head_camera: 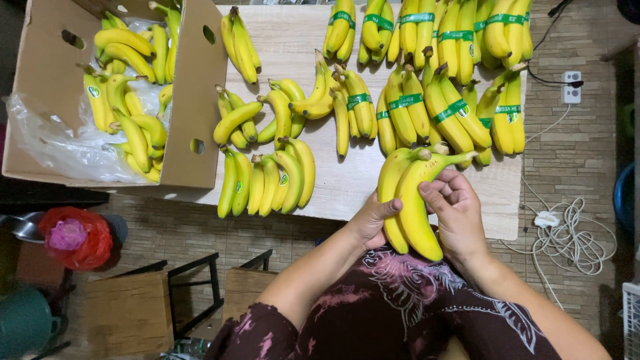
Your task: Taping the stems of banana bunches using a manual tape dispenser on a packaging table.
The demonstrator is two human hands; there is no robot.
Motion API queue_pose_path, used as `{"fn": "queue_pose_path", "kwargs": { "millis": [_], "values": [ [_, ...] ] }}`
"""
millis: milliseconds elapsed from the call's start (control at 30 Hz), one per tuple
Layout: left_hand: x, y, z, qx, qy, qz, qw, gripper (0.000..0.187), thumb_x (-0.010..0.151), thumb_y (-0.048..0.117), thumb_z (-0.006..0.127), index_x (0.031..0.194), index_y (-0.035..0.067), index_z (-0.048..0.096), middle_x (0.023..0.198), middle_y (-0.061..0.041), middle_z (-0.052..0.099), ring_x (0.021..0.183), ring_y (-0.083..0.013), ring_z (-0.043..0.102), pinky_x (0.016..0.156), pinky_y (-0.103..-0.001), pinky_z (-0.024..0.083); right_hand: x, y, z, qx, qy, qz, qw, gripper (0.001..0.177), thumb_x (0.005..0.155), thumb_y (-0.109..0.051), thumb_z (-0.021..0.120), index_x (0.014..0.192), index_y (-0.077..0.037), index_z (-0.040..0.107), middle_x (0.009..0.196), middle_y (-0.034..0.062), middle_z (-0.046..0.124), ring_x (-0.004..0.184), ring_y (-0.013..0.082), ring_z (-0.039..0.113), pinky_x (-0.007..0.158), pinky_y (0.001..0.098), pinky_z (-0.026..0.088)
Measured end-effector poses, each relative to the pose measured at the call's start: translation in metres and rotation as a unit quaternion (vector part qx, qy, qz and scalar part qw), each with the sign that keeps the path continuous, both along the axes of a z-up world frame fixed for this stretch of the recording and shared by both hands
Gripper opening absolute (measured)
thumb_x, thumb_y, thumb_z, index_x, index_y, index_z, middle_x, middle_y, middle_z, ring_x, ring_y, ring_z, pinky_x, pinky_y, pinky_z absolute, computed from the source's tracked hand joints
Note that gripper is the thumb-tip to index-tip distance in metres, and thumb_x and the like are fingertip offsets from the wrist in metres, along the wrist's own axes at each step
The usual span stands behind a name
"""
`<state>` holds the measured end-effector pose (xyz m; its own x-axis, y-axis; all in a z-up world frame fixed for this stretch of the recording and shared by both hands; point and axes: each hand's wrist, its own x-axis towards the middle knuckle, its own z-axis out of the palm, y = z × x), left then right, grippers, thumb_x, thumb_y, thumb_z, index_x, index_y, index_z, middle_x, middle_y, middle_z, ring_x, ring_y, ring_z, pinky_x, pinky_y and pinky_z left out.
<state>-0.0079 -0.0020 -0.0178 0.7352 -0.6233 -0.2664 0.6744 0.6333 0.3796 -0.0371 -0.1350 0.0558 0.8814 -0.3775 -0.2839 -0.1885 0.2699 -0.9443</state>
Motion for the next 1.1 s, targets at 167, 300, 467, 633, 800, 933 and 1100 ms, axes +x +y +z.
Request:
{"fn": "queue_pose_path", "kwargs": {
  "millis": [167,300,467,633,800,933,1100],
  "values": [
    [-0.01,-0.002,-0.01,-0.07,0.084,-0.014,0.994,0.056,0.089,0.017,0.081,0.139,0.006,0.057,0.125,-0.021,0.07,0.109,-0.0368,0.071,0.095,-0.059,0.056,-0.001,-0.01,-0.001,-0.095,0.025,-0.019,0.995,0.076,0.074,-0.023,0.094,0.128,-0.006,0.042,0.096,0.0024,0.047,0.071,0.0073,0.048,0.059,0.0171,0.048],
    [-0.012,0.01,0.075,-0.093,0.107,-0.075,0.987,0.054,0.086,0.018,0.085,0.133,0.005,0.062,0.118,-0.02,0.073,0.106,-0.0342,0.073,0.092,-0.053,0.059,0.009,-0.01,0.024,0.002,-0.045,0.034,0.998,0.113,0.07,-0.017,0.086,0.154,-0.011,0.011,0.135,0.0171,0.032,0.119,0.0287,0.051,0.101,0.0436,0.053],
    [-0.008,0.012,0.09,-0.047,0.074,-0.166,0.982,0.047,0.086,0.009,0.08,0.129,0.001,0.062,0.11,-0.022,0.073,0.099,-0.0354,0.074,0.087,-0.053,0.06,0.005,-0.053,-0.025,0.128,-0.142,0.123,0.974,0.088,0.048,0.008,0.084,0.131,0.008,0.054,0.138,0.0369,0.056,0.117,0.0443,0.067,0.099,0.0522,0.056],
    [-0.014,0.01,0.094,0.024,0.036,-0.161,0.986,0.064,0.081,0.01,0.088,0.135,0.002,0.055,0.114,-0.02,0.069,0.102,-0.0339,0.072,0.085,-0.051,0.061,-0.005,-0.06,-0.031,0.081,-0.18,0.078,0.977,0.073,0.057,0.002,0.084,0.123,0.006,0.053,0.135,0.037,0.056,0.115,0.0411,0.067,0.101,0.0483,0.056],
    [-0.023,-0.001,0.1,0.132,-0.03,-0.128,0.982,0.108,0.062,0.008,0.095,0.152,0.011,0.035,0.129,-0.016,0.057,0.115,-0.0339,0.063,0.092,-0.05,0.059,-0.016,-0.06,-0.019,0.052,-0.154,0.022,0.986,0.066,0.065,-0.01,0.086,0.123,-0.003,0.056,0.134,0.0275,0.062,0.115,0.0315,0.068,0.1,0.0414,0.057],
    [-0.027,-0.013,0.085,0.143,-0.053,-0.128,0.98,0.112,0.059,0.001,0.095,0.152,0.014,0.035,0.131,-0.016,0.057,0.114,-0.035,0.063,0.088,-0.05,0.061,-0.025,-0.073,-0.016,0.02,-0.162,0.013,0.986,0.065,0.067,-0.012,0.088,0.123,-0.005,0.055,0.137,0.0252,0.061,0.119,0.0293,0.066,0.102,0.0395,0.057],
    [-0.042,-0.031,0.066,0.17,-0.016,-0.164,0.972,0.096,0.059,0.002,0.098,0.139,0.001,0.044,0.112,-0.024,0.065,0.094,-0.039,0.07,0.071,-0.054,0.064,-0.046,-0.09,-0.024,0.018,-0.119,0.019,0.993,0.064,0.066,-0.008,0.088,0.121,-0.006,0.057,0.135,0.024,0.062,0.116,0.0287,0.066,0.102,0.0393,0.056]
  ]
}}
